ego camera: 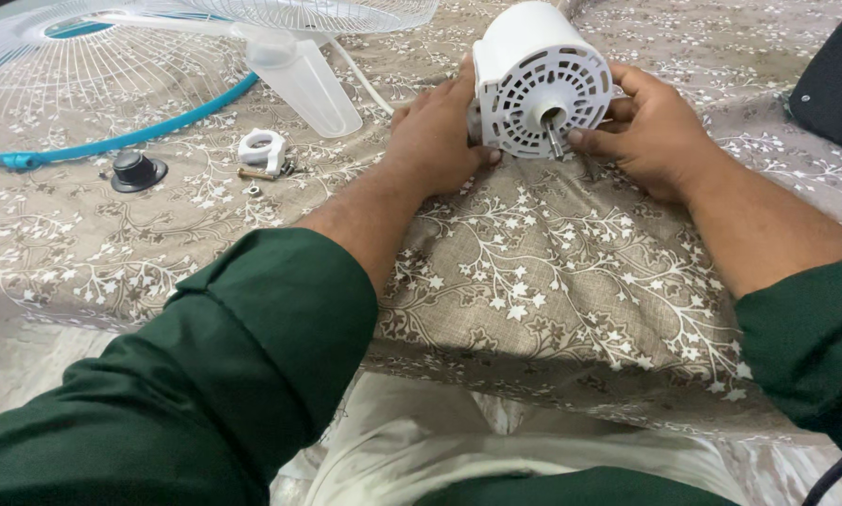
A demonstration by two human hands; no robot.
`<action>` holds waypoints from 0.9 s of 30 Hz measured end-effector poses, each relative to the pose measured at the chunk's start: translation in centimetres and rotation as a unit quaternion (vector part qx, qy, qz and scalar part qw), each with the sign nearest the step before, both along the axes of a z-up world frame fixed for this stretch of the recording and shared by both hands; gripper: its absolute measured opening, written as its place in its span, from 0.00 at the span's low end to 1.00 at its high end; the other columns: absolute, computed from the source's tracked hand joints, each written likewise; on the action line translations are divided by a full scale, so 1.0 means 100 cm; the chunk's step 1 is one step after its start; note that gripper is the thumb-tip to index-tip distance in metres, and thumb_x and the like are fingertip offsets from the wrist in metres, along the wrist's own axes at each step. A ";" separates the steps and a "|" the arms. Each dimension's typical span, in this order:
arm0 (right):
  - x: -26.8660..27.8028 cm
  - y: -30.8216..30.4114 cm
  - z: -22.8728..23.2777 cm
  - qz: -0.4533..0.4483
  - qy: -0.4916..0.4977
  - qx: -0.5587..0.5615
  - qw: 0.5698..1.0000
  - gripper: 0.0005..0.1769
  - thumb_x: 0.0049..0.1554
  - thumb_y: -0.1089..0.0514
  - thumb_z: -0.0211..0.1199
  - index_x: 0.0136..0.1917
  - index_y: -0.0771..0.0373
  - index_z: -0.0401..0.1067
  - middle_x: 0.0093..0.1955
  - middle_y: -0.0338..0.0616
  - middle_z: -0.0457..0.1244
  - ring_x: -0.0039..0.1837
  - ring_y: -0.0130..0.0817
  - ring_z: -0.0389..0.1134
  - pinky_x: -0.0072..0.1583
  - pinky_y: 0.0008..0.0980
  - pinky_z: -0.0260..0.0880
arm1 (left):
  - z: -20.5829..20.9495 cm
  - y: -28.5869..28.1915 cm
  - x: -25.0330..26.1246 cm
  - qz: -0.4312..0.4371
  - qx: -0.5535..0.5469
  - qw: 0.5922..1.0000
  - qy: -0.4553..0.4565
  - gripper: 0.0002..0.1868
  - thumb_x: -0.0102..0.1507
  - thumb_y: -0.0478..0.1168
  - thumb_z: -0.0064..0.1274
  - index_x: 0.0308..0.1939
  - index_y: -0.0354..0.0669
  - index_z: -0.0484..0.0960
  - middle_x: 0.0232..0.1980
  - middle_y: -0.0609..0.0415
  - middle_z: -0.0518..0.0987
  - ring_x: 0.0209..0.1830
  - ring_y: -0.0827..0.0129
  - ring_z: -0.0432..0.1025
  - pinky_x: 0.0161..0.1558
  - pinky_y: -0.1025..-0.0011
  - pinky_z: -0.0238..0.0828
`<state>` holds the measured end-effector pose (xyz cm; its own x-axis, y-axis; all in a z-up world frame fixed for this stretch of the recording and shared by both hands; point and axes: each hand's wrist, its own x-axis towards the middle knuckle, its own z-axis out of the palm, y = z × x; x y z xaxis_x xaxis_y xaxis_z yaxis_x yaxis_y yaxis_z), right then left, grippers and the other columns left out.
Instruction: The person assembles an electric fan by hand on a table. They attach the motor housing to the fan base, align the rear grille, and secure it with a screwdriver. The fan blades and front grille remain disassembled on the table.
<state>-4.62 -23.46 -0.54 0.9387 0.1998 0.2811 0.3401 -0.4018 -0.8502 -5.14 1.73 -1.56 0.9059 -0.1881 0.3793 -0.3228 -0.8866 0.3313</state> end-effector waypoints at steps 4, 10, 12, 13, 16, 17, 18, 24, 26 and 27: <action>-0.003 0.002 -0.002 -0.025 -0.014 -0.041 0.999 0.42 0.52 0.71 0.68 0.77 0.60 0.58 0.58 0.49 0.70 0.60 0.35 0.73 0.59 0.34 0.77 | 0.002 -0.002 -0.005 0.005 0.001 1.000 0.000 0.53 0.57 0.58 0.67 0.78 0.51 0.52 0.74 0.48 0.63 0.77 0.54 0.53 0.74 0.46 0.41; -0.006 0.008 0.001 -0.026 -0.036 -0.051 0.998 0.32 0.54 0.72 0.68 0.71 0.64 0.66 0.57 0.50 0.71 0.60 0.36 0.73 0.59 0.35 0.76 | 0.006 -0.003 -0.008 0.005 -0.029 0.999 0.012 0.43 0.58 0.54 0.65 0.74 0.54 0.64 0.72 0.55 0.67 0.76 0.59 0.56 0.75 0.48 0.43; -0.007 0.009 0.001 -0.040 -0.030 -0.059 0.997 0.30 0.54 0.72 0.67 0.69 0.62 0.68 0.57 0.49 0.71 0.59 0.35 0.74 0.58 0.34 0.76 | 0.007 -0.005 -0.008 0.007 -0.032 0.999 0.023 0.42 0.59 0.54 0.64 0.74 0.54 0.63 0.72 0.55 0.66 0.75 0.59 0.56 0.75 0.47 0.40; -0.007 0.008 0.001 -0.052 -0.026 -0.066 0.996 0.29 0.55 0.71 0.67 0.69 0.61 0.69 0.57 0.48 0.71 0.59 0.34 0.74 0.59 0.33 0.76 | 0.008 -0.006 -0.008 0.008 -0.033 0.999 0.028 0.42 0.59 0.54 0.64 0.74 0.55 0.63 0.72 0.55 0.66 0.75 0.60 0.56 0.75 0.46 0.39; -0.002 0.005 -0.001 -0.042 -0.014 -0.027 0.999 0.26 0.56 0.72 0.64 0.67 0.60 0.71 0.57 0.46 0.71 0.58 0.33 0.74 0.59 0.31 0.77 | 0.008 -0.005 -0.011 0.007 -0.035 0.999 0.010 0.39 0.61 0.53 0.63 0.73 0.54 0.65 0.72 0.54 0.66 0.75 0.59 0.56 0.74 0.46 0.40; 0.000 0.004 -0.003 -0.032 -0.010 -0.004 0.999 0.25 0.56 0.72 0.63 0.67 0.60 0.72 0.57 0.45 0.71 0.58 0.32 0.74 0.59 0.31 0.77 | 0.008 -0.005 -0.012 0.009 -0.040 0.999 0.017 0.38 0.60 0.53 0.63 0.72 0.54 0.67 0.71 0.55 0.68 0.75 0.59 0.57 0.75 0.47 0.42; 0.001 0.003 -0.006 -0.016 -0.020 -0.001 1.000 0.24 0.57 0.71 0.63 0.67 0.61 0.72 0.57 0.45 0.71 0.57 0.31 0.73 0.59 0.30 0.76 | 0.008 -0.003 -0.013 0.010 -0.044 0.999 0.025 0.37 0.60 0.53 0.64 0.71 0.54 0.68 0.70 0.55 0.69 0.75 0.60 0.58 0.75 0.49 0.44; 0.011 -0.006 -0.010 0.002 0.014 0.059 0.998 0.20 0.61 0.64 0.64 0.67 0.60 0.73 0.53 0.41 0.71 0.50 0.26 0.69 0.51 0.27 0.71 | 0.006 0.002 -0.013 -0.014 -0.083 0.996 -0.021 0.43 0.54 0.53 0.70 0.70 0.55 0.68 0.65 0.53 0.72 0.71 0.56 0.61 0.72 0.50 0.50; 0.011 -0.005 -0.011 -0.021 0.006 0.043 0.999 0.19 0.62 0.61 0.64 0.67 0.59 0.73 0.52 0.40 0.71 0.49 0.24 0.69 0.49 0.25 0.70 | 0.004 0.004 -0.011 -0.017 -0.084 0.996 -0.035 0.43 0.54 0.54 0.71 0.69 0.54 0.68 0.64 0.51 0.73 0.70 0.54 0.62 0.70 0.49 0.51; 0.010 -0.004 -0.012 -0.022 0.003 0.045 0.999 0.18 0.63 0.59 0.64 0.66 0.59 0.73 0.52 0.39 0.71 0.48 0.24 0.69 0.49 0.26 0.70 | 0.003 0.003 -0.010 -0.013 -0.083 0.996 -0.038 0.42 0.54 0.56 0.71 0.69 0.54 0.69 0.64 0.51 0.73 0.70 0.54 0.62 0.70 0.49 0.52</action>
<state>-3.58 -23.83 -1.73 0.9480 0.1322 0.2894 0.3176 -0.3388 -0.8856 -6.18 2.06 -1.30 0.8688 -0.1408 0.4747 -0.3754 -0.8124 0.4461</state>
